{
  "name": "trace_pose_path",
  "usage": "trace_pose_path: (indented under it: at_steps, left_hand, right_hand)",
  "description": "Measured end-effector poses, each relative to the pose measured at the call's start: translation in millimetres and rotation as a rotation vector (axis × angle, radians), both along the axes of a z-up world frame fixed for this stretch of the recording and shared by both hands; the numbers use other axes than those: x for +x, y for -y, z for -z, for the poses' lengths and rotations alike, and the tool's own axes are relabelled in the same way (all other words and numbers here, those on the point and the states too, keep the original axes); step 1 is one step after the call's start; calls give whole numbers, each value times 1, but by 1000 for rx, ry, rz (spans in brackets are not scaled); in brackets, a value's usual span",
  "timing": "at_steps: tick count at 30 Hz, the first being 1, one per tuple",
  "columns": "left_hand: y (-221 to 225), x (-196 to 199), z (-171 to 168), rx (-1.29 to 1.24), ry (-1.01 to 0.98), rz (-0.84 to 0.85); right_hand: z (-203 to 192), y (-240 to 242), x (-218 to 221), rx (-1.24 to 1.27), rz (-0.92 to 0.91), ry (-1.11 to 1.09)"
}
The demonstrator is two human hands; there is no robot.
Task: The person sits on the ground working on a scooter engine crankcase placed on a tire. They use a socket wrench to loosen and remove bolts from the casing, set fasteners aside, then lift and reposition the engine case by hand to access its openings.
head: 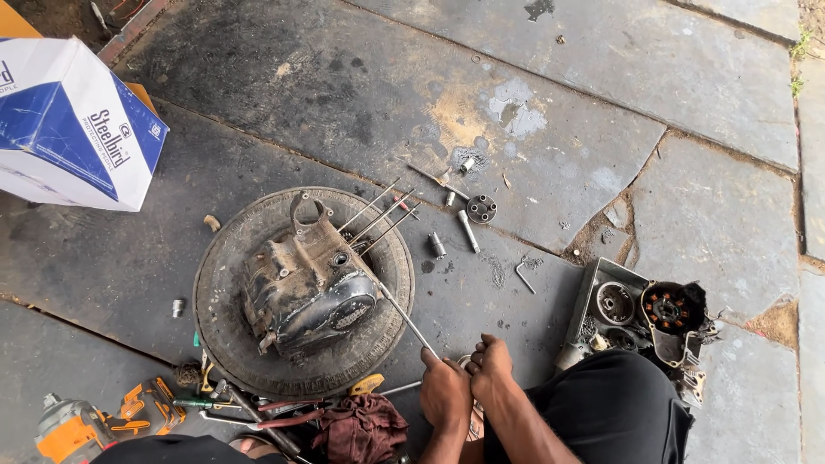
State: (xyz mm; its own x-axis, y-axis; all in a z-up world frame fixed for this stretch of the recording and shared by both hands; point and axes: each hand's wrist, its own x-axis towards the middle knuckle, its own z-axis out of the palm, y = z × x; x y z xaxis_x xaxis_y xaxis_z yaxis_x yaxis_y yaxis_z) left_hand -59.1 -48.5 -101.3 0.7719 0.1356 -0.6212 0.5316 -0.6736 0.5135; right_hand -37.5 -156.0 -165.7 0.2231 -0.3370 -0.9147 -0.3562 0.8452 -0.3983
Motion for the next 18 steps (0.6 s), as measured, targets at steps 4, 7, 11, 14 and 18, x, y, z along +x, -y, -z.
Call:
trace_pose_path:
  at_steps: [4,7,11,14,18]
  left_hand:
    - [2,-5,-1,29,15,-50]
    - [2,-8,8,5,56,-106]
    - [6,-12,27,-44,88,-193]
    - [9,-16,45,-104,128,-284]
    - [18,-10,92,-159,153,-367]
  right_hand:
    - [-12,-5,-3,-78,31,22]
    - [-13,-14,-3,-136,56,27]
    - [-20,-19,-2,-186,57,-2]
    - [-14,-20,-10,-224,60,25]
    - [-9,-22,-6,-310,29,34]
